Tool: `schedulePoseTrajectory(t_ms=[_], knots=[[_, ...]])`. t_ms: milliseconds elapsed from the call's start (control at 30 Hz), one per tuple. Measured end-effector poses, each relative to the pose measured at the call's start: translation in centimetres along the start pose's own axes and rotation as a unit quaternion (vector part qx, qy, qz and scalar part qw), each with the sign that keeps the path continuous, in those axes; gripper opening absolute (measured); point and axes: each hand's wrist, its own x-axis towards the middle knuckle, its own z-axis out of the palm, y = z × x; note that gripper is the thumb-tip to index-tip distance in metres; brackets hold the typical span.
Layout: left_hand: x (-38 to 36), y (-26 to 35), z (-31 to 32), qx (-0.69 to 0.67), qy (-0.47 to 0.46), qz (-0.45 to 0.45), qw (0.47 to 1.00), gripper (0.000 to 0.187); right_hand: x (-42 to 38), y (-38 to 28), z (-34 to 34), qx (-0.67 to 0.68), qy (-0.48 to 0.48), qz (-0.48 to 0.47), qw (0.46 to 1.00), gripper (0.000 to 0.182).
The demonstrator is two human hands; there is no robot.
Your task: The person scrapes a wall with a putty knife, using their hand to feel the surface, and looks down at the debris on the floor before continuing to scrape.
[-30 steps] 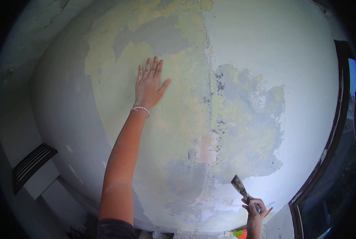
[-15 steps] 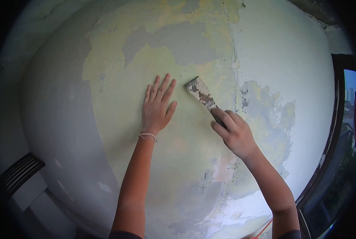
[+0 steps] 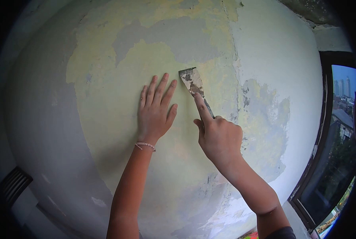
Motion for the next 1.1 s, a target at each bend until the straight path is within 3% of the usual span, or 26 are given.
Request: schedulePoseTrajectory(t_ms=[267, 467, 567, 667, 867, 967, 1067, 1100], knots=[[-0.2, 0.0, 0.1, 0.006, 0.018, -0.004, 1.000, 0.060, 1.0, 0.0, 1.9, 0.015, 0.025, 0.015, 0.999, 0.060], [-0.5, 0.0, 0.3, 0.002, 0.036, -0.010, 0.999, 0.060, -1.2, -1.5, -0.1, -0.004, -0.034, 0.046, 0.998, 0.058], [-0.7, 0.0, 0.5, -0.005, 0.043, -0.012, 0.999, 0.058, 0.1, -2.0, 0.1, 0.011, 0.000, 0.046, 0.999, 0.058], [-1.4, 0.2, 0.7, -0.001, 0.037, -0.023, 0.999, 0.057, -0.2, -2.2, -0.4, 0.035, -0.024, 0.065, 0.997, 0.057], [-1.7, 0.2, -0.1, -0.012, 0.026, -0.014, 0.999, 0.056, 0.0, -3.0, 1.3, 0.026, -0.039, 0.041, 0.998, 0.070], [-2.1, 0.9, -0.5, -0.033, 0.030, -0.041, 0.998, 0.049, -1.5, -2.6, -0.7, 0.063, -0.062, 0.048, 0.995, 0.071], [-2.3, 1.8, -1.7, -0.089, 0.041, -0.083, 0.992, 0.031, 1.4, -1.7, 3.0, 0.048, -0.001, 0.035, 0.998, 0.069], [-2.1, 2.3, -1.9, -0.152, -0.016, -0.151, 0.977, 0.032, 1.4, -2.0, 2.9, 0.056, -0.008, 0.049, 0.997, 0.071]])
